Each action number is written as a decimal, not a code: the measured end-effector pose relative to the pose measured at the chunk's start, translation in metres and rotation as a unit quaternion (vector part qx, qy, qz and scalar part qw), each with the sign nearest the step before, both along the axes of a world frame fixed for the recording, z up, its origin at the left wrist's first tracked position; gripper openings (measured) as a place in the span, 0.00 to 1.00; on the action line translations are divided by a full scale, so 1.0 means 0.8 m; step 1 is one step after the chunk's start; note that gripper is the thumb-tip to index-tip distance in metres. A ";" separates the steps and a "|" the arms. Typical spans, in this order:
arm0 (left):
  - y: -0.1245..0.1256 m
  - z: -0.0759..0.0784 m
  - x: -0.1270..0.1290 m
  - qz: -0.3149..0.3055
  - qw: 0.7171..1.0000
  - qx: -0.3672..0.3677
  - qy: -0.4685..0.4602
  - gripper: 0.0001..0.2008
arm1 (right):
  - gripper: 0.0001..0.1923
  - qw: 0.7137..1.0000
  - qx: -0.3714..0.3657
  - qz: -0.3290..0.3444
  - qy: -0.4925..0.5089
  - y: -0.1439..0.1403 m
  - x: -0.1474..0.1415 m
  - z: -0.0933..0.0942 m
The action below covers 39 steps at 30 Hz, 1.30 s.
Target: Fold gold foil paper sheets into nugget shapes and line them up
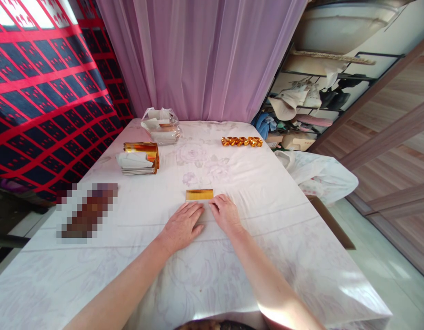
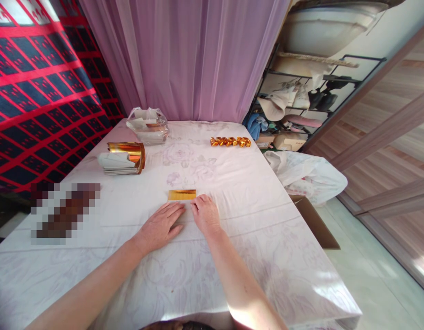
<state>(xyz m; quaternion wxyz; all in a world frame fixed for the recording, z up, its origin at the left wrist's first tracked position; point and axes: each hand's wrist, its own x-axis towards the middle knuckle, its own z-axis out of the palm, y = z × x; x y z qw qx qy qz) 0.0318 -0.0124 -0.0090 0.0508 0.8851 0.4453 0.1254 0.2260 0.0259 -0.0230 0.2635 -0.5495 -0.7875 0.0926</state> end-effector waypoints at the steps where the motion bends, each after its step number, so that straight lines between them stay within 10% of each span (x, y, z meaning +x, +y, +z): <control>1: -0.001 -0.001 -0.005 0.004 1.000 -0.002 0.004 0.22 | 0.08 1.000 0.001 0.000 0.001 0.001 0.000 -0.002; 14: -0.012 -0.002 -0.060 0.026 0.999 0.021 0.036 0.22 | 0.10 1.000 0.002 -0.004 -0.001 0.003 0.002 -0.006; 30: -0.004 0.005 -0.054 0.025 0.998 0.039 0.052 0.18 | 0.15 0.993 0.011 -0.025 -0.115 -0.045 -0.039 0.033; 39: -0.006 0.001 -0.053 0.036 0.996 0.068 0.044 0.21 | 0.25 0.984 -0.058 0.100 -0.137 -0.058 -0.047 0.018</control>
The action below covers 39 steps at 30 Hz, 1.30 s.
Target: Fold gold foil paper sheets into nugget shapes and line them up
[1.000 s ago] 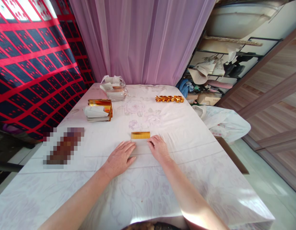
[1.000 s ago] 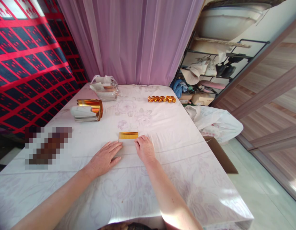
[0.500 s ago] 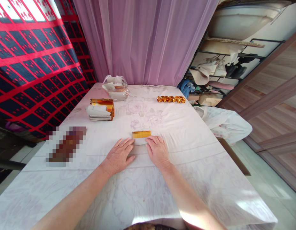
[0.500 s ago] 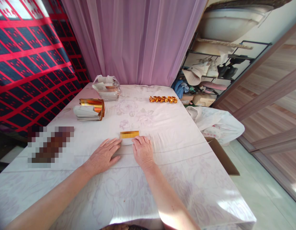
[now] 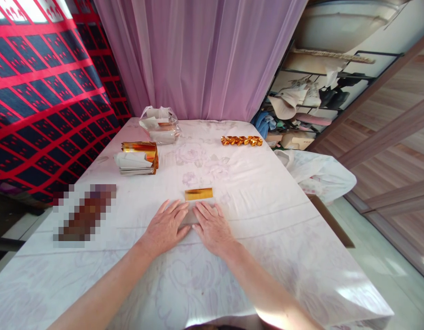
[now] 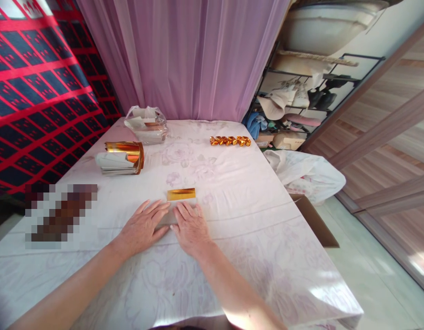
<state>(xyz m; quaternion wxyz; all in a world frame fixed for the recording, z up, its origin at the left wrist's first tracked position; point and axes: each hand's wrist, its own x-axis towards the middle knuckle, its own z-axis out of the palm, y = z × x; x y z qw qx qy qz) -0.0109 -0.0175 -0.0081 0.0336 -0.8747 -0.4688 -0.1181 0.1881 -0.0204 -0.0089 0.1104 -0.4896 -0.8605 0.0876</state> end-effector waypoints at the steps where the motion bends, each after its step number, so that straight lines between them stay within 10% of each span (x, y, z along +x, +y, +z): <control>1: 0.000 0.000 0.000 0.001 1.000 -0.002 0.002 0.22 | 0.25 1.000 -0.006 -0.003 -0.004 0.000 0.003 0.000; 10: 0.002 0.010 0.003 0.008 1.000 -0.023 0.013 0.21 | 0.26 0.995 -0.048 -0.080 -0.045 0.000 0.053 0.004; 21: 0.000 0.006 0.085 0.027 0.999 -0.027 -0.024 0.23 | 0.25 0.996 -0.015 -0.080 -0.037 -0.002 0.053 0.000; 30: -0.017 0.004 0.021 0.078 0.997 -0.007 0.019 0.20 | 0.24 0.996 -0.011 -0.081 -0.041 0.000 0.052 -0.001; 39: -0.015 -0.004 0.026 0.071 0.997 0.030 0.015 0.20 | 0.25 0.993 0.039 -0.100 -0.041 -0.001 0.037 0.001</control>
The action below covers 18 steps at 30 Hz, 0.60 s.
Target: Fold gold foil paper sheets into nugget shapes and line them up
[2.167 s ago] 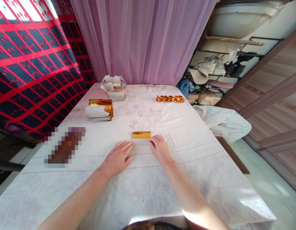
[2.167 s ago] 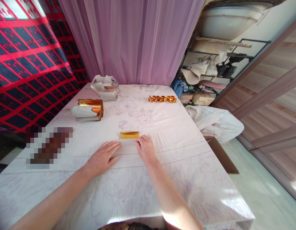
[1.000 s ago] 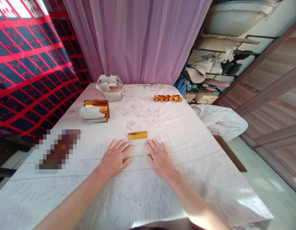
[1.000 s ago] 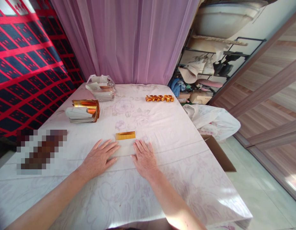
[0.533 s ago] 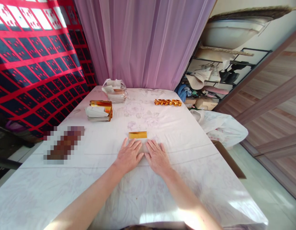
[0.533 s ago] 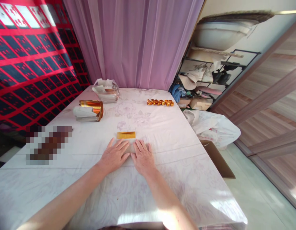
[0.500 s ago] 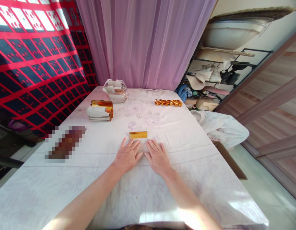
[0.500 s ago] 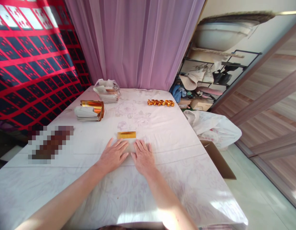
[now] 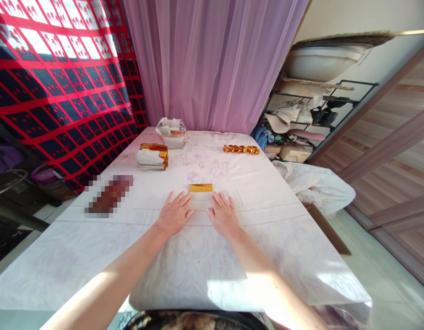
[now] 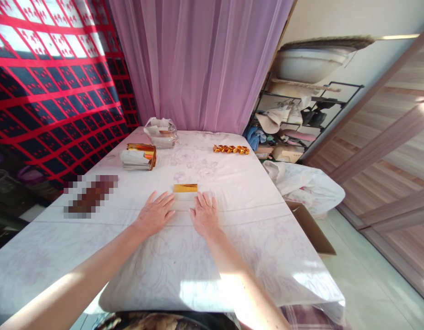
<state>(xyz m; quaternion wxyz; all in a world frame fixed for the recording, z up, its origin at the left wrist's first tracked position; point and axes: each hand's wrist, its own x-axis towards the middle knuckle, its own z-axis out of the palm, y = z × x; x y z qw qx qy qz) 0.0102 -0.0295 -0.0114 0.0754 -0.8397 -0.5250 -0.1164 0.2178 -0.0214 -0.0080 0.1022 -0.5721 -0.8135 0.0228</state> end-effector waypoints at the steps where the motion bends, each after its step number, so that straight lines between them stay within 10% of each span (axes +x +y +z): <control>1: 0.001 -0.002 -0.001 0.000 1.000 -0.001 0.001 0.20 | 0.25 1.000 0.014 0.006 0.003 0.000 -0.005 0.001; 8: 0.000 -0.002 -0.003 0.007 1.000 -0.004 0.011 0.20 | 0.26 0.994 -0.032 0.102 -0.010 0.012 -0.039 0.004; 18: 0.001 0.002 -0.005 -0.011 1.000 -0.001 0.015 0.21 | 0.28 0.995 -0.058 0.072 -0.037 0.009 0.000 0.000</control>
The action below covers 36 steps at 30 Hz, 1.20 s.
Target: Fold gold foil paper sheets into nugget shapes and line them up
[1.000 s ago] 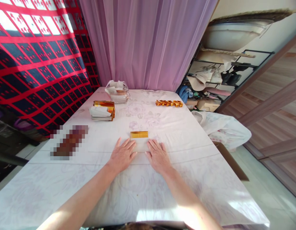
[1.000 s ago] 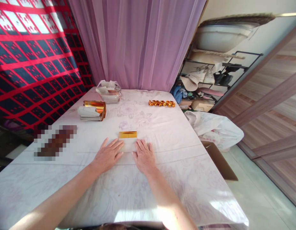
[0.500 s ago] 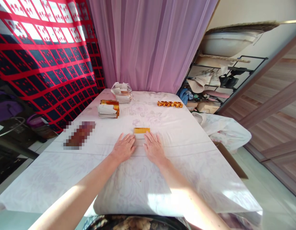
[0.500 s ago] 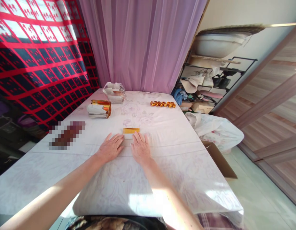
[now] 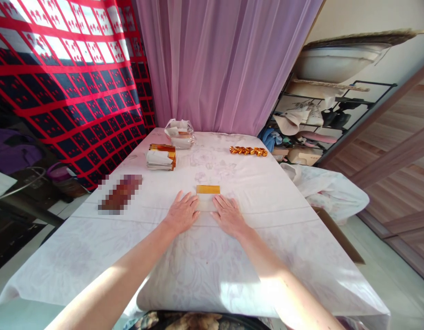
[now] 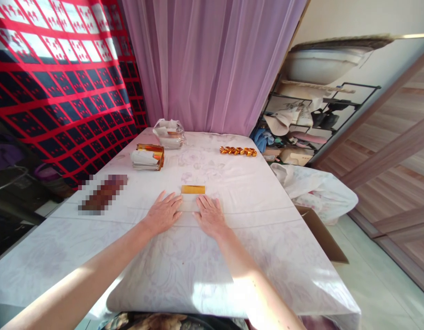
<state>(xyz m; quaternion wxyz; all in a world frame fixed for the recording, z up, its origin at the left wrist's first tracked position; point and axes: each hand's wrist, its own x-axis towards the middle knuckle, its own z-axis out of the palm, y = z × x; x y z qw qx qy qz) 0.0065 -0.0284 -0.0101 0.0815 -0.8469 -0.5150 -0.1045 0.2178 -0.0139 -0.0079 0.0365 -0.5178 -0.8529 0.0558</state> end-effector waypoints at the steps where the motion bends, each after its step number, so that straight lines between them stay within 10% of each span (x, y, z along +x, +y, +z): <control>1: 0.000 0.000 0.000 -0.002 1.000 -0.001 -0.001 0.21 | 0.28 1.000 0.002 -0.006 -0.002 0.000 0.004 0.000; 20: 0.013 0.003 -0.014 0.003 0.988 -0.068 -0.136 0.20 | 0.18 0.975 0.066 -0.040 0.206 0.066 0.034 -0.013; 36: 0.035 0.001 -0.008 0.002 0.968 -0.036 -0.249 0.17 | 0.11 0.938 0.108 0.030 0.329 0.054 0.041 -0.012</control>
